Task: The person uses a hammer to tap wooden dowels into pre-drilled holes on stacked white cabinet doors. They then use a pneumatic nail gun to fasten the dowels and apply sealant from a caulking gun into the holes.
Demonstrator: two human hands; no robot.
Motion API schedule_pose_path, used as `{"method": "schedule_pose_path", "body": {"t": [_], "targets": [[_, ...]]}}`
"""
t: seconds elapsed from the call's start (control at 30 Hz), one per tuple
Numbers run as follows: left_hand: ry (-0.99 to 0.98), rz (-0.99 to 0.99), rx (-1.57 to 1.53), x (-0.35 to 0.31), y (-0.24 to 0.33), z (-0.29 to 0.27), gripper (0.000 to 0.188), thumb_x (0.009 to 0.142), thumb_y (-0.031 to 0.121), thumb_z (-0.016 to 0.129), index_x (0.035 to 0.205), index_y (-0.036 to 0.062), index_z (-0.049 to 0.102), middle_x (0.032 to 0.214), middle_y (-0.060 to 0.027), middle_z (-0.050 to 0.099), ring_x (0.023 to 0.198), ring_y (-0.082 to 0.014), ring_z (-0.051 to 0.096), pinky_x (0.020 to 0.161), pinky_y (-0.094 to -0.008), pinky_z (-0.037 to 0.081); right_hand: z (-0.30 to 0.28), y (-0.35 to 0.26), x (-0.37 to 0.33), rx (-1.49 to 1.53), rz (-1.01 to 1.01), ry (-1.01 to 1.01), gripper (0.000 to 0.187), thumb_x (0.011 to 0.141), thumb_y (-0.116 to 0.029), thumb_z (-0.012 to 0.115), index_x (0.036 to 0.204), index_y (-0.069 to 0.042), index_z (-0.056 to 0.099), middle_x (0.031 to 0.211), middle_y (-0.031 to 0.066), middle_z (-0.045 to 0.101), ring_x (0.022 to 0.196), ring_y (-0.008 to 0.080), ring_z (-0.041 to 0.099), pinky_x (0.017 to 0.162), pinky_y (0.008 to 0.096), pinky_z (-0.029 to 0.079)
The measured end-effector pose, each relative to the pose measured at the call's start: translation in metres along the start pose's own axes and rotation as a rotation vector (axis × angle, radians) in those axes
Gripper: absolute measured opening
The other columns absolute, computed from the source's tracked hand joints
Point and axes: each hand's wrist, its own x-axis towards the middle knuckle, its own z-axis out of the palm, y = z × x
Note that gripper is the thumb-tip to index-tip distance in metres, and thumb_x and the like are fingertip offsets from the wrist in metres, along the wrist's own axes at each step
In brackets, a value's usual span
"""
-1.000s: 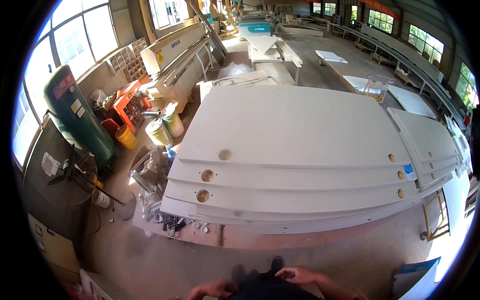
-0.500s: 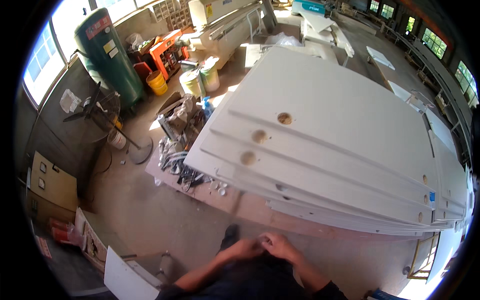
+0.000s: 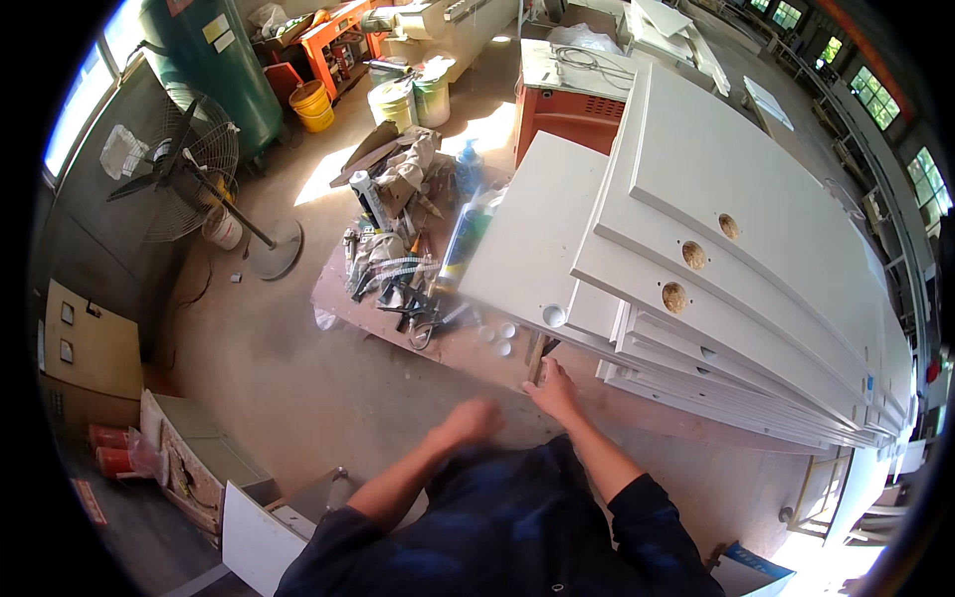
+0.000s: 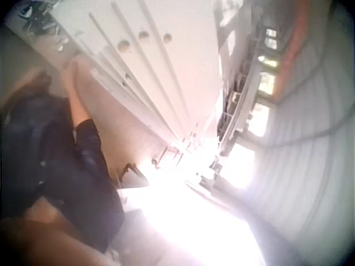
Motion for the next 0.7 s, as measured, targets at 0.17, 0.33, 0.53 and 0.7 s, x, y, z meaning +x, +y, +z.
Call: {"method": "schedule_pose_path", "body": {"t": [0.17, 0.33, 0.53, 0.7], "targets": [[-0.111, 0.116, -0.006, -0.027, 0.001, -0.046, 0.035, 0.093, 0.034, 0.076, 0.106, 0.0025, 0.07, 0.102, -0.0213, 0.073, 0.096, -0.0403, 0.072, 0.083, -0.0488, 0.058, 0.029, -0.01, 0.039, -0.067, 0.306, 0.027, 0.08, 0.084, -0.038, 0.084, 0.145, -0.002, 0.045, 0.132, 0.0268, 0.068, 0.122, 0.0434, 0.068, 0.098, 0.0516, 0.058], [-0.074, -0.073, -0.161, -0.066, -0.001, -0.061, 0.04, 0.097, 0.039, 0.07, 0.105, 0.0004, 0.075, 0.102, -0.0232, 0.077, 0.101, -0.042, 0.074, 0.091, -0.0494, 0.058, 0.016, -0.023, 0.055, -0.069, 0.492, -0.178, 0.075, 0.086, -0.049, 0.079, 0.138, 0.0, 0.057, 0.133, 0.0291, 0.067, 0.124, 0.0428, 0.068, 0.1, 0.0531, 0.058], [-0.032, -0.092, -0.195, -0.051, -0.01, -0.063, 0.039, 0.096, 0.037, 0.072, 0.11, 0.0006, 0.076, 0.099, -0.021, 0.078, 0.098, -0.038, 0.075, 0.088, -0.0458, 0.058, 0.011, -0.012, 0.043, 0.153, 0.347, 0.19, 0.055, 0.093, -0.051, 0.071, 0.114, 0.0, 0.068, 0.106, 0.0245, 0.075, 0.105, 0.0425, 0.072, 0.09, 0.0506, 0.058], [-0.139, 0.079, -0.042, -0.021, -0.02, -0.067, 0.038, 0.095, 0.037, 0.072, 0.111, 0.0024, 0.075, 0.099, -0.0217, 0.076, 0.097, -0.0401, 0.074, 0.088, -0.0474, 0.058, -0.005, -0.012, -0.042, 0.318, 0.093, 0.18, 0.041, 0.095, -0.041, 0.073, 0.094, -0.002, 0.062, 0.079, 0.0216, 0.067, 0.072, 0.0394, 0.066, 0.07, 0.0465, 0.053]]}}
